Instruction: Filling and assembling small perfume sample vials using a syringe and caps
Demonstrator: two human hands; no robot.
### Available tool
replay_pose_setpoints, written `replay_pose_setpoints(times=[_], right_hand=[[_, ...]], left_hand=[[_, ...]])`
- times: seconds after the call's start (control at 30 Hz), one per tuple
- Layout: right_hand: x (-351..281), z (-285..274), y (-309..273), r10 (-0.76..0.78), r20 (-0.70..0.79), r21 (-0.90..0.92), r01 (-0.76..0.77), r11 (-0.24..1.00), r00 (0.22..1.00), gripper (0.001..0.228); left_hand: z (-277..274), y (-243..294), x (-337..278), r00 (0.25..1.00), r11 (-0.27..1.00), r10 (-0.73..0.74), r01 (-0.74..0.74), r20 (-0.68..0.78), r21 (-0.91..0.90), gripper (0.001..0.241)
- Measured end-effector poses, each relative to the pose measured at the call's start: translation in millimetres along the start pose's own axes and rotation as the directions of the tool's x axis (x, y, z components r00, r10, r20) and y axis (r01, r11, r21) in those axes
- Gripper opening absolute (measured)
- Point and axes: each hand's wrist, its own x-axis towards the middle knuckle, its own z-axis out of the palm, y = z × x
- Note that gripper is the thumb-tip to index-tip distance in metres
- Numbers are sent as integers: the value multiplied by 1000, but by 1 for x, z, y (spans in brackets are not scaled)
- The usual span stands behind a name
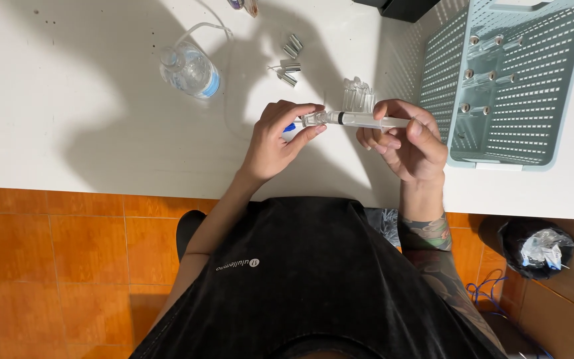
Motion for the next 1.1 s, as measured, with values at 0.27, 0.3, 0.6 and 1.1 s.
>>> replay_pose_setpoints(times=[0.27,0.3,0.6,1.1], right_hand=[[1,-4,1,-4,13,25,3,1000,1000,49],[1,-4,1,-2,6,23,2,1000,1000,49],[2,-4,1,2,0,37,-2,999,1000,45],[4,1,3,-1,-24,62,2,998,1000,43]], left_hand=[[-3,4,1,1000,1000,-2,2,8,-24,25],[-3,4,1,1000,999,3,-3,13,-34,26],[-3,4,1,1000,999,-7,7,11,-49,26],[-8,7,3,999,999,44,-44,-28,-10,28]])
